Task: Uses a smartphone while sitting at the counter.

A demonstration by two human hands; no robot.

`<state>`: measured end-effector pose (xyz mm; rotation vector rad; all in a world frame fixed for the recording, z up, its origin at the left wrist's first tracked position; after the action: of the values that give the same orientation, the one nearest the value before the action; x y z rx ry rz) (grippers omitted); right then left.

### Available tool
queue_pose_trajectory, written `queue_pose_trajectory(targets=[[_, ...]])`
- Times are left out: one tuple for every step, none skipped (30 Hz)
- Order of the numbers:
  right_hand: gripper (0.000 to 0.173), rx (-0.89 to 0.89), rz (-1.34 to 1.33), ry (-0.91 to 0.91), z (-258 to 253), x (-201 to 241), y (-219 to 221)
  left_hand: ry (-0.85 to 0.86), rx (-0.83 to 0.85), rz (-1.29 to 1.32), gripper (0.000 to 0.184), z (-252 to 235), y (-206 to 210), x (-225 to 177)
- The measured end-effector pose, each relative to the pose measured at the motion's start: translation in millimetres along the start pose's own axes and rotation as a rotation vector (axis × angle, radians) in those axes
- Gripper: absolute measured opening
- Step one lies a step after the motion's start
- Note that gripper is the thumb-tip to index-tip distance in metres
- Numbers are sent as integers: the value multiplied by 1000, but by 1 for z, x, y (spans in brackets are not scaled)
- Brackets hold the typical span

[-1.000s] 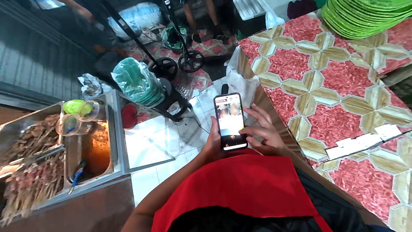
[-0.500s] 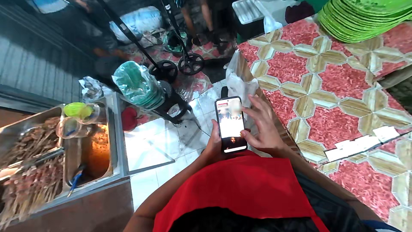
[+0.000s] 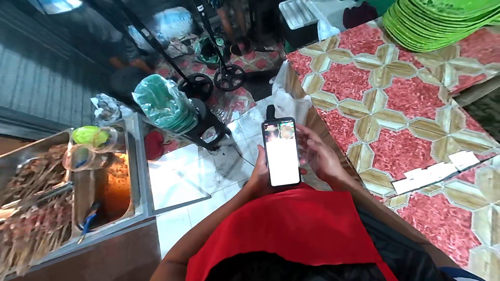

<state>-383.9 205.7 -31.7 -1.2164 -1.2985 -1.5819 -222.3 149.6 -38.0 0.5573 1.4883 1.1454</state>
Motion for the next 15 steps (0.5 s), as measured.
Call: queue_pose_trajectory(targets=[[51, 48, -131, 35, -2, -2, 2, -17, 34, 7, 93, 0, 1, 0], [48, 120, -280, 48, -5, -4, 4, -31, 49, 9, 90, 1, 5, 0], [48, 211, -412, 57, -8, -5, 7, -48, 56, 17, 88, 1, 8, -1], [48, 293, -509, 61, -11, -7, 9, -62, 55, 19, 87, 1, 10, -1], [47, 346, -574, 55, -13, -8, 12, -70, 34, 10, 87, 2, 12, -1], [44, 381, -611, 42, -15, -10, 14, -68, -7, -11, 85, 2, 14, -2], [40, 388, -634, 28, -17, -11, 16, -73, -18, -15, 84, 1, 13, -2], [37, 384, -658, 14, -18, -11, 18, -85, 5, -1, 85, 0, 11, -1], [33, 378, -675, 9, -18, -11, 21, -104, 38, 26, 86, -1, 8, 0], [31, 374, -686, 6, -18, -11, 23, -123, 68, 40, 87, 0, 8, 0], [30, 388, -701, -1, -19, -12, 25, -141, 92, 41, 89, 0, 8, 0], [33, 407, -721, 2, -20, -13, 27, -150, 107, 39, 93, 0, 9, -1], [40, 437, -738, 12, -22, -17, 27, -144, 93, 22, 96, 0, 11, -1], [52, 515, -754, 15, -24, -22, 26, -120, 60, -2, 97, 0, 15, -3], [56, 545, -741, 11, -25, -25, 25, -72, -27, -53, 95, 1, 22, -4]])
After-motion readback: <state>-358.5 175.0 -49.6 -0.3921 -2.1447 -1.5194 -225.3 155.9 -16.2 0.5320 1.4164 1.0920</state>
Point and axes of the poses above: each hand's wrist, its own z-axis away from the middle knuckle, its own y-axis out of the palm, x = y × z, the point moved 3 cm from there along -z, towards the middle knuckle, and after that the axes turned 1 degree about -y, right-handed, at the moved point
